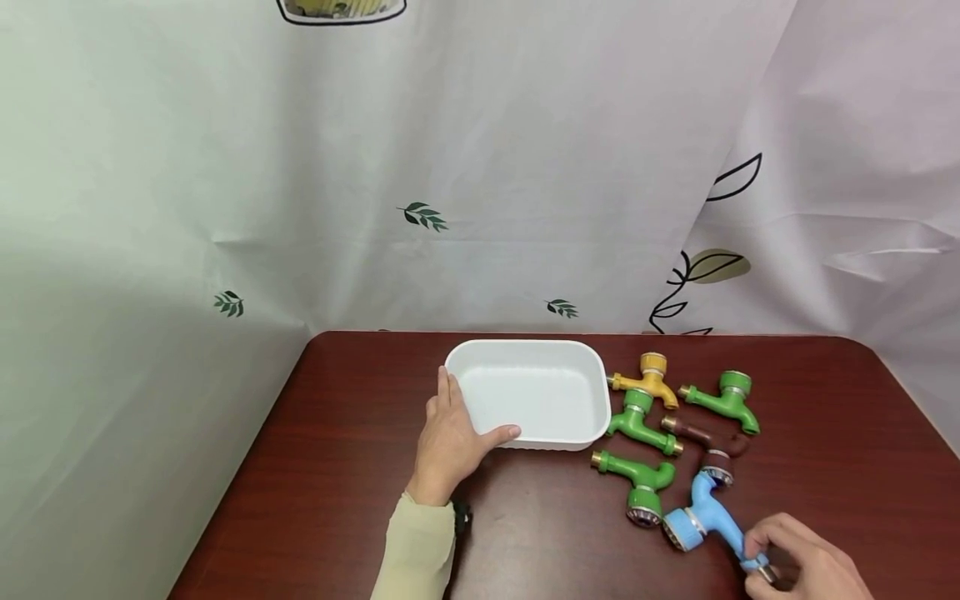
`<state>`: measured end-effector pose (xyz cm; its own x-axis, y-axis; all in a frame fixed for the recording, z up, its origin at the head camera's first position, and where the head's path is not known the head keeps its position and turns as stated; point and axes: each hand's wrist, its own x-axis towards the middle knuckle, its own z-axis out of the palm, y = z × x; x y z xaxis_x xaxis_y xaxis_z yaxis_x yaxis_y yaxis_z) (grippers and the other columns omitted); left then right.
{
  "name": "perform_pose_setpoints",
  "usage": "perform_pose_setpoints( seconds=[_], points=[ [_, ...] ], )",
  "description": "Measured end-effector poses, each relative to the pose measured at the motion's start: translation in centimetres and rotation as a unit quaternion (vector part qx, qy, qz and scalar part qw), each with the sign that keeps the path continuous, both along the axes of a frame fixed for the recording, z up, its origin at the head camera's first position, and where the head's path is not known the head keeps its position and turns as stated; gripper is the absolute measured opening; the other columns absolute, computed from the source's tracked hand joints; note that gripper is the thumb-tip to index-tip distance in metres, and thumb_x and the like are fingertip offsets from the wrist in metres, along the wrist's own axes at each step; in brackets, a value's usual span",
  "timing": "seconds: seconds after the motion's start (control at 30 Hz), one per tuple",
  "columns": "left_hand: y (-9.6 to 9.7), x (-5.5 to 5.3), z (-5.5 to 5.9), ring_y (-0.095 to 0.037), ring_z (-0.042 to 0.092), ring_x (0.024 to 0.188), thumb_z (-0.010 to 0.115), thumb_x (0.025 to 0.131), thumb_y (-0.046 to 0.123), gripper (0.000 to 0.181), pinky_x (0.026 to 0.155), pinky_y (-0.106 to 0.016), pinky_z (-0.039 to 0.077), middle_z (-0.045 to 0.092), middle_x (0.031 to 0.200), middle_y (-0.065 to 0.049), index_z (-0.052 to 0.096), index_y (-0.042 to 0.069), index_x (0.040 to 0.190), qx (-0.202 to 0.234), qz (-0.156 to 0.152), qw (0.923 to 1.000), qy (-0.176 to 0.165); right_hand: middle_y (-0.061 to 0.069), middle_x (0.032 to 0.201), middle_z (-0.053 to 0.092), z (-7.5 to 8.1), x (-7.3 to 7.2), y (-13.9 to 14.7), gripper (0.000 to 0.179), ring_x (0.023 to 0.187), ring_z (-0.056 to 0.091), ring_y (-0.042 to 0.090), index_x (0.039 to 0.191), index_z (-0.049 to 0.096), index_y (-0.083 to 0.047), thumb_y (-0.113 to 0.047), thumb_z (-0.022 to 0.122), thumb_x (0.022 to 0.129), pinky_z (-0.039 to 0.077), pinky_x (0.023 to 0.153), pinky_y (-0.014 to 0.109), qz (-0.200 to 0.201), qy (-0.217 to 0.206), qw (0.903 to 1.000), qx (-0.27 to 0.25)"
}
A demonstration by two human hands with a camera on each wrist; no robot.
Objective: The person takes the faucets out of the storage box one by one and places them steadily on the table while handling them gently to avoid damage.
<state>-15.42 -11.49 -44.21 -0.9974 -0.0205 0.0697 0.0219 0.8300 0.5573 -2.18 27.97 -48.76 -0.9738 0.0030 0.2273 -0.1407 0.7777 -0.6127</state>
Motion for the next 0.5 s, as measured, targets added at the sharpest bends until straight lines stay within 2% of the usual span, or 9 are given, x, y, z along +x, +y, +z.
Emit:
perform_pose_setpoints(
  seconds=[0.23,0.5],
  points=[
    [0.1,0.0,0.0,-0.043,0.036,0.136,0.082,0.071,0.065,0.131,0.090,-0.051,0.050,0.005,0.167,-0.019,0.016,-0.010,0.156,0.004,-0.001,1.0000,-0.002,-0.021,0.081,0.049,-0.1,-0.3,0.9,0.041,0.064,0.046,-0.004,0.079,0.060,-0.030,-0.003,0.087,0.063,0.034,0.055,0.019,-0.009,-0.041,0.9984,0.039],
    [0.1,-0.1,0.0,-0.043,0.034,0.138,0.082,0.071,0.065,0.131,0.093,-0.050,0.049,0.004,0.167,-0.019,0.016,-0.011,0.155,0.004,-0.003,1.0000,-0.004,-0.021,0.081,0.050,-0.5,-0.7,1.6,0.034,0.066,0.049,-0.006,0.082,0.062,-0.028,-0.009,0.087,0.068,0.043,0.057,0.021,-0.002,-0.100,0.9934,0.056]
  ],
)
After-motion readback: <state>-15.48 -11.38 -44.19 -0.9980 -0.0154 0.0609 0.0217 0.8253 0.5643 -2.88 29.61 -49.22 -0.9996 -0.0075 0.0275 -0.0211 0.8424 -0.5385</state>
